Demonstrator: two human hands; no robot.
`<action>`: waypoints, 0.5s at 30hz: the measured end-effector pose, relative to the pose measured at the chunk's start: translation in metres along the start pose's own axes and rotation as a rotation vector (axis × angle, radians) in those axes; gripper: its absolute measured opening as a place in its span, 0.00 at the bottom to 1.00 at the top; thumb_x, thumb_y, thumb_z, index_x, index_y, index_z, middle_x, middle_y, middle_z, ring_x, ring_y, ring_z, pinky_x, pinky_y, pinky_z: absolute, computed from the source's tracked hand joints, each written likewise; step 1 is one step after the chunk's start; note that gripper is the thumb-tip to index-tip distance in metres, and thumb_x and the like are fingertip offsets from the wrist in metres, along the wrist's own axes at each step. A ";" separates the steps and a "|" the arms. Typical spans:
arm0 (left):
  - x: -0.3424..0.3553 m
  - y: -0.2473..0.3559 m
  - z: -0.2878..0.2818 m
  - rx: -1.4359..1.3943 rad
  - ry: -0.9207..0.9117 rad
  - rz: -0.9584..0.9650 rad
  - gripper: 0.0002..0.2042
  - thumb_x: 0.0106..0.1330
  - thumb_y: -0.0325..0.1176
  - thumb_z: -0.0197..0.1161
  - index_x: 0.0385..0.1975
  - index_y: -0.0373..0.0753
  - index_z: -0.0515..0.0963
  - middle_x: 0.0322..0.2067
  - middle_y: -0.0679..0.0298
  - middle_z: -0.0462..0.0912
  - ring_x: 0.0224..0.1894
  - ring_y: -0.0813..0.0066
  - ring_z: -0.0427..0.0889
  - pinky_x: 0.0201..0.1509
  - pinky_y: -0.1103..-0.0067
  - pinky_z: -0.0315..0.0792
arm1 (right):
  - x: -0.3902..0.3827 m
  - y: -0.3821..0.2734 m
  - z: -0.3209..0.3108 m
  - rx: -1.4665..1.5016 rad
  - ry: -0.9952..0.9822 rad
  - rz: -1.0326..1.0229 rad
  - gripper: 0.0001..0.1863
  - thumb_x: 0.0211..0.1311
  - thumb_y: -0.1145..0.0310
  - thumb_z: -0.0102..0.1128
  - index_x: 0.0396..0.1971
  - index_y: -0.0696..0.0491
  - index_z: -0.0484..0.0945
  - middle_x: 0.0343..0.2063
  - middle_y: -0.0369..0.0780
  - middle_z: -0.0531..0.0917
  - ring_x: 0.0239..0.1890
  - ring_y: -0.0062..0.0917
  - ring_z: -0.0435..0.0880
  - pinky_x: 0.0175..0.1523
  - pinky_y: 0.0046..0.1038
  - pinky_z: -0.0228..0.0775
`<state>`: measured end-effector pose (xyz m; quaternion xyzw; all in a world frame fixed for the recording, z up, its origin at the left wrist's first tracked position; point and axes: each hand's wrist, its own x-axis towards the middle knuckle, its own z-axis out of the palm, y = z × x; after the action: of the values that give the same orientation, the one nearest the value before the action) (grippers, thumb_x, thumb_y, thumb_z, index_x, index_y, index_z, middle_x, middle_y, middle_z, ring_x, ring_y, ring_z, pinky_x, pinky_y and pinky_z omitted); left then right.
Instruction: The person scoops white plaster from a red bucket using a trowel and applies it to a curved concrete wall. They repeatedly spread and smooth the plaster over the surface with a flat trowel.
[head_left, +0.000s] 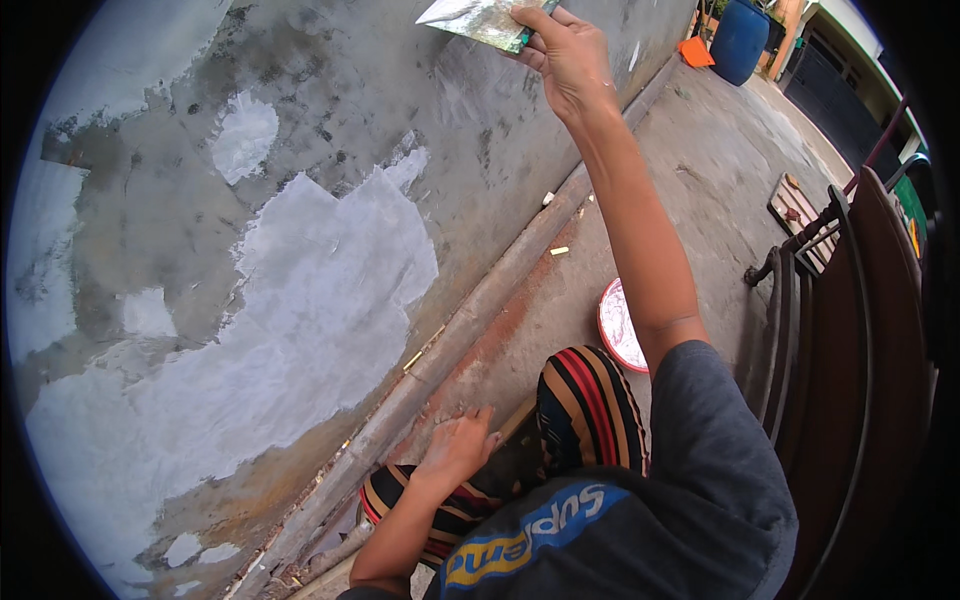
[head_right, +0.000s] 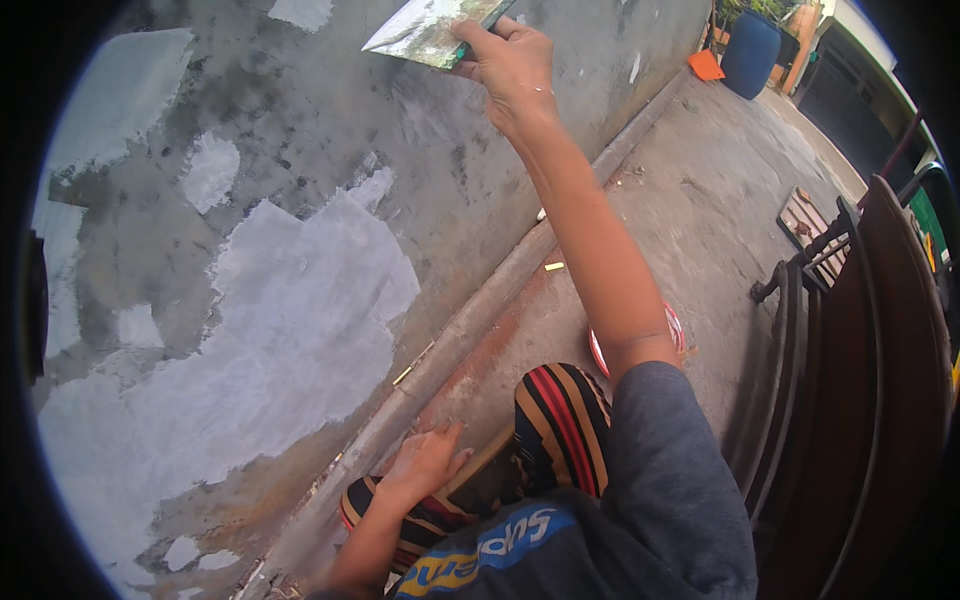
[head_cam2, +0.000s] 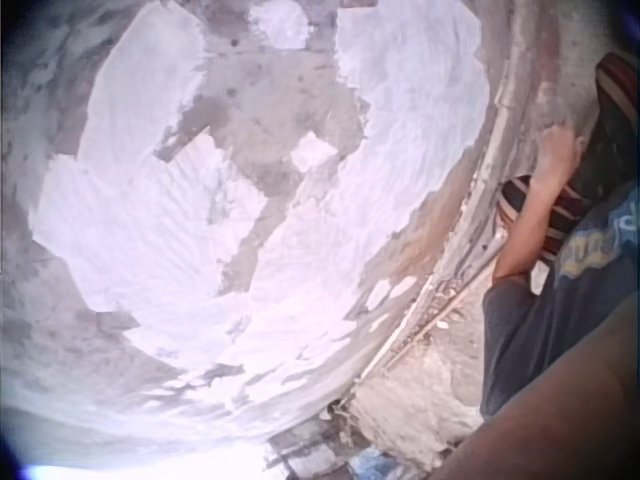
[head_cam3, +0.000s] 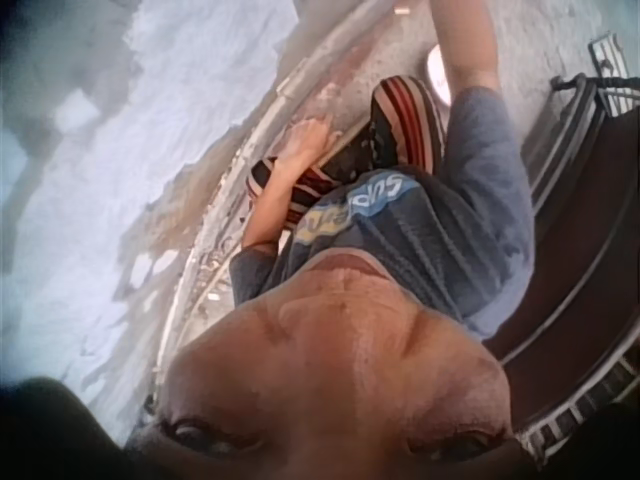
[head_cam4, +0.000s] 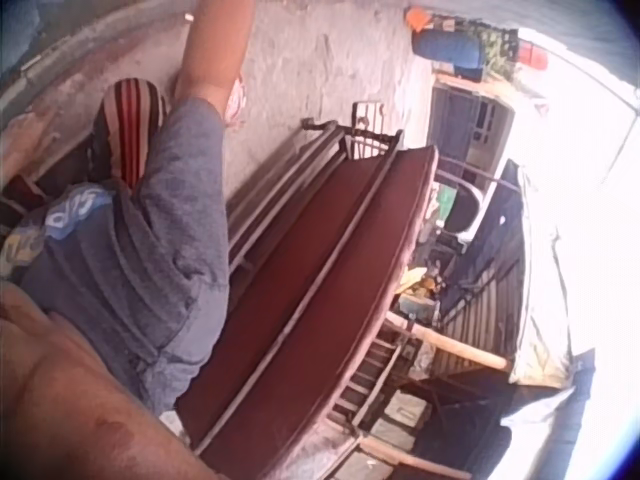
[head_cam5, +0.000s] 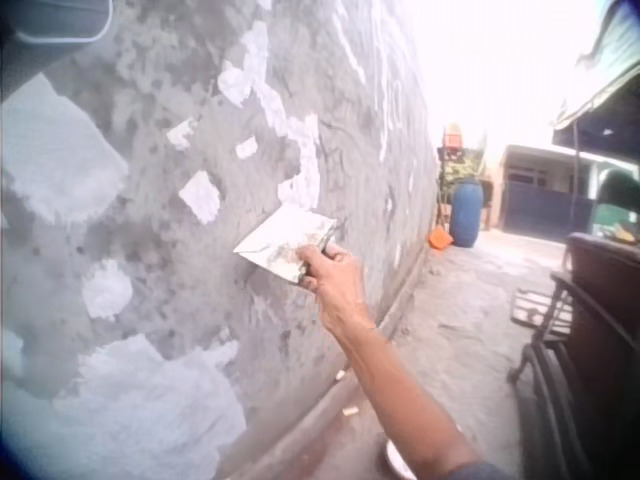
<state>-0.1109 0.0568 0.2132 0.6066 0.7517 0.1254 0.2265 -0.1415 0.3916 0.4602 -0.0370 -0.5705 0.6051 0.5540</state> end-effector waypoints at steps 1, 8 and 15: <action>0.001 0.001 -0.003 -0.006 -0.035 -0.032 0.21 0.66 0.41 0.60 0.52 0.32 0.70 0.42 0.44 0.80 0.45 0.46 0.81 0.48 0.60 0.75 | -0.005 -0.003 -0.012 0.020 0.007 0.029 0.15 0.58 0.74 0.65 0.42 0.66 0.78 0.38 0.44 0.83 0.37 0.26 0.86 0.42 0.29 0.83; 0.003 -0.005 -0.001 0.006 -0.077 -0.038 0.21 0.68 0.42 0.57 0.54 0.33 0.69 0.42 0.44 0.80 0.47 0.46 0.81 0.49 0.59 0.75 | -0.072 0.051 -0.081 -0.109 0.142 0.284 0.14 0.61 0.72 0.64 0.45 0.61 0.77 0.36 0.39 0.84 0.35 0.21 0.85 0.35 0.22 0.78; -0.004 -0.009 -0.004 0.014 -0.066 -0.079 0.20 0.66 0.40 0.59 0.52 0.32 0.71 0.42 0.45 0.81 0.45 0.47 0.82 0.47 0.60 0.76 | -0.072 0.092 -0.044 -0.182 0.188 0.254 0.16 0.62 0.75 0.61 0.47 0.69 0.75 0.39 0.46 0.84 0.35 0.22 0.84 0.35 0.24 0.81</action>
<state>-0.1195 0.0515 0.2129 0.5819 0.7680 0.0909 0.2518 -0.1420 0.3933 0.3352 -0.2151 -0.5593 0.6100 0.5185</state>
